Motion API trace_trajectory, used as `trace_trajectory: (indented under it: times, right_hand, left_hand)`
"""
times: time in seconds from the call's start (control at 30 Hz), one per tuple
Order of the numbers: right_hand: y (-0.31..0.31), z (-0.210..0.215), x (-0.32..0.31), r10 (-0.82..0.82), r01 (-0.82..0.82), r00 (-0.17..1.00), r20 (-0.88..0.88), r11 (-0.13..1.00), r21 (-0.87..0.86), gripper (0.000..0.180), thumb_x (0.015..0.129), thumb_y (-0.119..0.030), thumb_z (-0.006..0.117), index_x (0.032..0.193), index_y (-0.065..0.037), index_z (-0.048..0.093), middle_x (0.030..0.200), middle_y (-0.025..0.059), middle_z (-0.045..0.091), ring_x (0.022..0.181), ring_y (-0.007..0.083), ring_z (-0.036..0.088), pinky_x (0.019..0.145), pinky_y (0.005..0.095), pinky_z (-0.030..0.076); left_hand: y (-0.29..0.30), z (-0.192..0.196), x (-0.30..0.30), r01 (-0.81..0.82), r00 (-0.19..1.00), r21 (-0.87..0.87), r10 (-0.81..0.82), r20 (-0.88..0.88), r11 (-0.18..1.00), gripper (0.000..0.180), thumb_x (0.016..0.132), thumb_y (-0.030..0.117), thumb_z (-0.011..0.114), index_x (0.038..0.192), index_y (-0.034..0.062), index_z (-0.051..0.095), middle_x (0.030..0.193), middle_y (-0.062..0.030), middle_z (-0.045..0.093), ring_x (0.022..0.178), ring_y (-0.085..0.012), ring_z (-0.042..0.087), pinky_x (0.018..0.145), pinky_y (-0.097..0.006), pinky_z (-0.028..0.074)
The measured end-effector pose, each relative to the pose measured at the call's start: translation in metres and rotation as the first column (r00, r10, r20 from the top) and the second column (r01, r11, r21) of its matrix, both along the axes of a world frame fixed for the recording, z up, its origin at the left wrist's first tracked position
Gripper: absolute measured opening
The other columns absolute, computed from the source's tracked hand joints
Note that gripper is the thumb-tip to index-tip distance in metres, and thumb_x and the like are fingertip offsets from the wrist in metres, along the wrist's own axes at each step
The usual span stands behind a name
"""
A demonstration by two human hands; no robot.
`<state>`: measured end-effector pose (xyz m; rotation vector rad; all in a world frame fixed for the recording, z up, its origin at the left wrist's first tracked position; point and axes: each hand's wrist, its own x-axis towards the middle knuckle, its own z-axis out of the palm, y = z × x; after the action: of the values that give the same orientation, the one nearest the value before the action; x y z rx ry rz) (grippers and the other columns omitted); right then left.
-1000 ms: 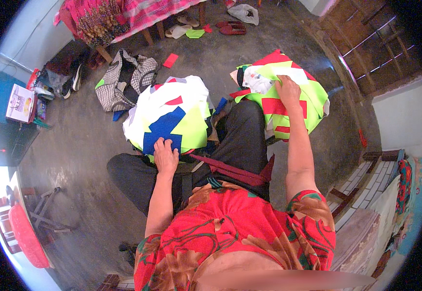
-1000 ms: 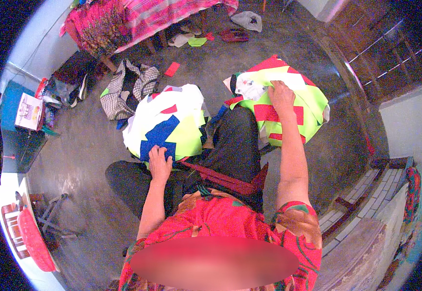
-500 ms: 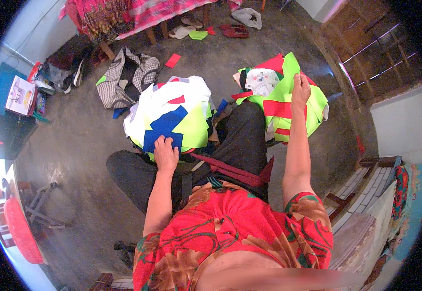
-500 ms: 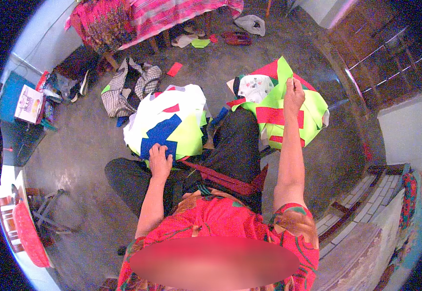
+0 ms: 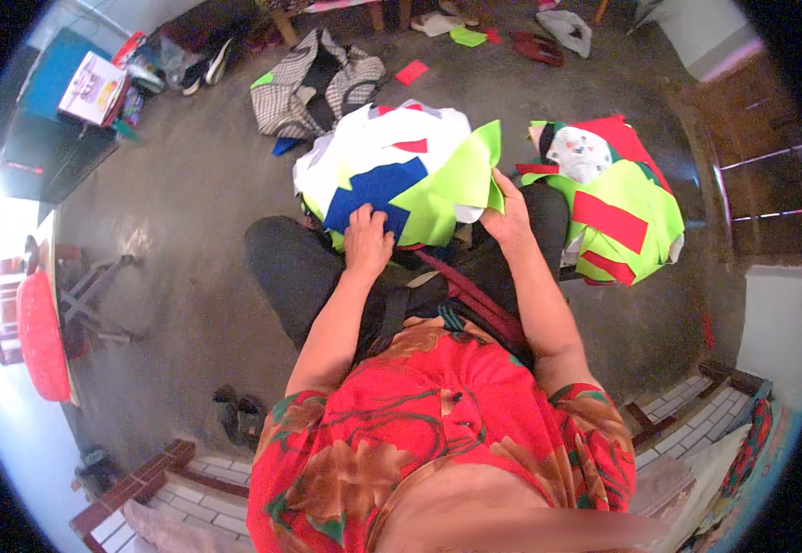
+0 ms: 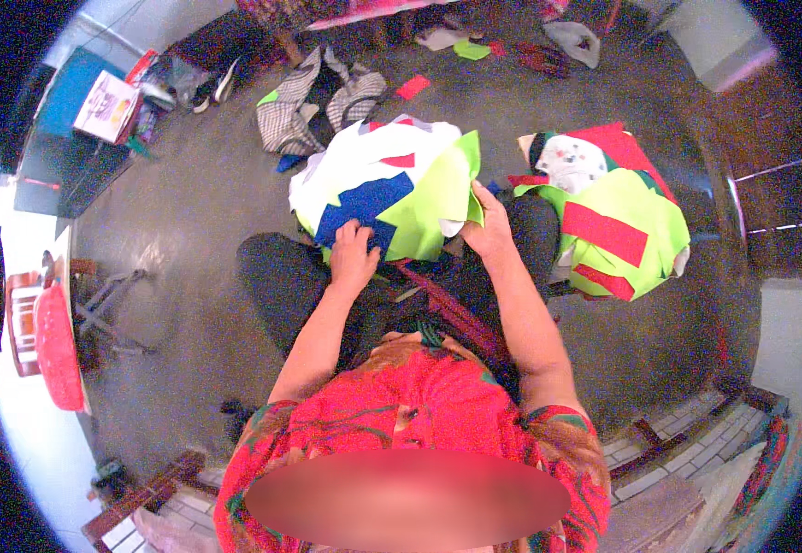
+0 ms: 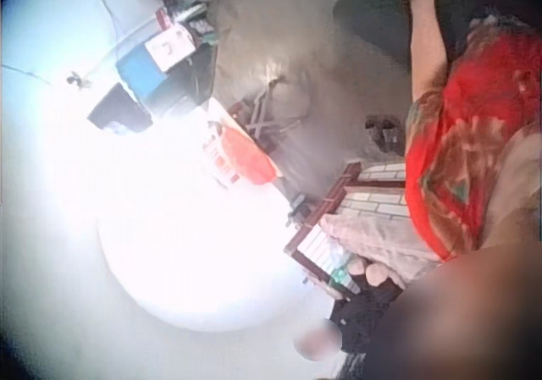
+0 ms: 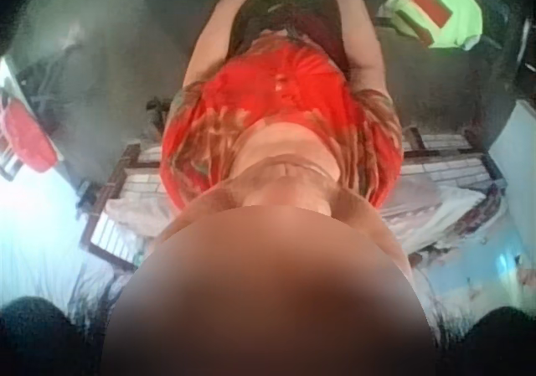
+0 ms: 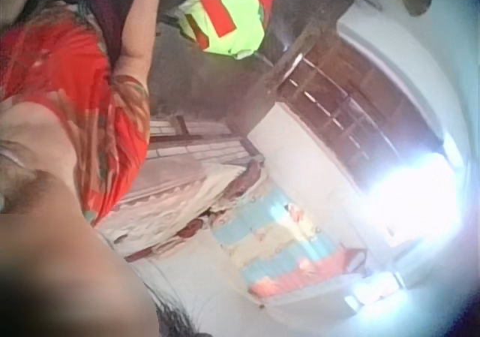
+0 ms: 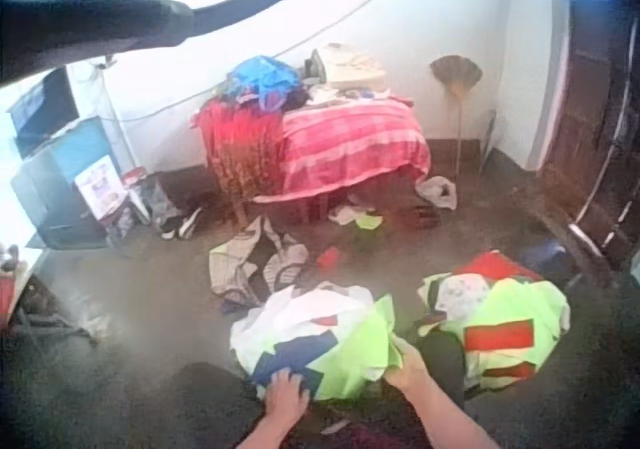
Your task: The person sits on the floor and sorts colorful fabric pieces by picking them up, folding them, and stacking them into two piles on their lap. The person handles the pieces one at a time, alternating between the left and right piles.
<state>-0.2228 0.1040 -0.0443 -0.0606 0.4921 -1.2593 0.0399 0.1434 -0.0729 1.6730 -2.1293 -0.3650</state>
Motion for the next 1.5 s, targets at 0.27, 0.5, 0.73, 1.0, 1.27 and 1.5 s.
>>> trace_trajectory:
  times: [0.27,0.5,0.73,1.0,1.27,1.5]
  right_hand:
    - [0.002,-0.007,0.019,0.256,-0.247,0.902,-0.347,0.966,0.071,0.030,0.093,-0.023,0.052,0.116,-0.003,0.056,0.109,0.0109,0.064,0.097,0.0214,0.062,0.087,0.0360,0.050]
    - [0.006,-0.016,0.031,0.461,-0.475,0.783,-0.417,0.877,0.078,0.033,0.095,-0.025,0.052,0.118,-0.001,0.055,0.111,0.0093,0.062,0.099,0.0186,0.061,0.089,0.0342,0.049]
    - [0.004,-0.022,0.033,0.481,-0.494,0.771,-0.417,0.865,0.085,0.035,0.094,-0.026,0.053,0.119,-0.001,0.053,0.111,0.0099,0.062,0.097,0.0191,0.062,0.086,0.0345,0.051]
    - [0.009,0.002,0.039,0.459,-0.487,0.817,-0.350,0.873,0.007,0.046,0.088,-0.027,0.063,0.126,-0.006,0.048,0.118,0.0079,0.059,0.107,0.0211,0.059,0.091,0.0390,0.050]
    - [0.009,-0.002,0.037,0.462,-0.518,0.757,-0.461,0.855,0.005,0.066,0.070,0.001,0.073,0.129,-0.005,0.043,0.121,0.0076,0.057,0.111,0.0233,0.057,0.094,0.0407,0.049]
    - [0.012,-0.001,0.043,0.434,-0.500,0.685,-0.585,0.864,0.055,0.066,0.067,0.007,0.070,0.128,-0.002,0.046,0.119,0.0074,0.058,0.110,0.0224,0.057,0.094,0.0374,0.047]
  left_hand:
    - [-0.007,0.002,-0.005,-0.052,0.893,-0.130,-0.013,-0.450,0.990,0.026,0.081,0.022,0.067,0.095,0.0016,0.059,0.105,-0.0157,0.056,0.099,-0.0330,0.054,0.086,-0.039,0.044]
    - [-0.003,0.007,-0.004,0.297,0.552,0.393,0.180,-0.814,0.870,0.030,0.088,0.027,0.063,0.101,0.0000,0.060,0.097,-0.0040,0.061,0.088,-0.0123,0.054,0.080,-0.028,0.044]
    - [-0.007,0.000,-0.001,0.404,0.453,0.433,0.235,-0.860,0.806,0.015,0.088,0.019,0.063,0.092,0.0056,0.059,0.085,0.0025,0.060,0.079,-0.0067,0.052,0.072,-0.024,0.042]
    - [-0.009,-0.007,0.000,0.415,0.295,0.501,0.409,-0.864,0.760,0.023,0.091,0.019,0.058,0.110,0.0068,0.053,0.100,-0.0018,0.061,0.089,-0.0119,0.058,0.078,-0.029,0.048]
    - [-0.011,-0.002,-0.004,0.402,0.099,0.471,0.475,-0.875,0.785,0.033,0.092,0.017,0.056,0.122,0.0058,0.050,0.106,-0.0051,0.061,0.096,-0.0155,0.059,0.083,-0.032,0.050]
    - [-0.011,-0.007,0.002,0.452,0.225,0.524,0.476,-0.850,0.722,0.042,0.090,0.021,0.060,0.128,0.0075,0.048,0.110,-0.0054,0.061,0.090,-0.0151,0.062,0.070,-0.031,0.055]
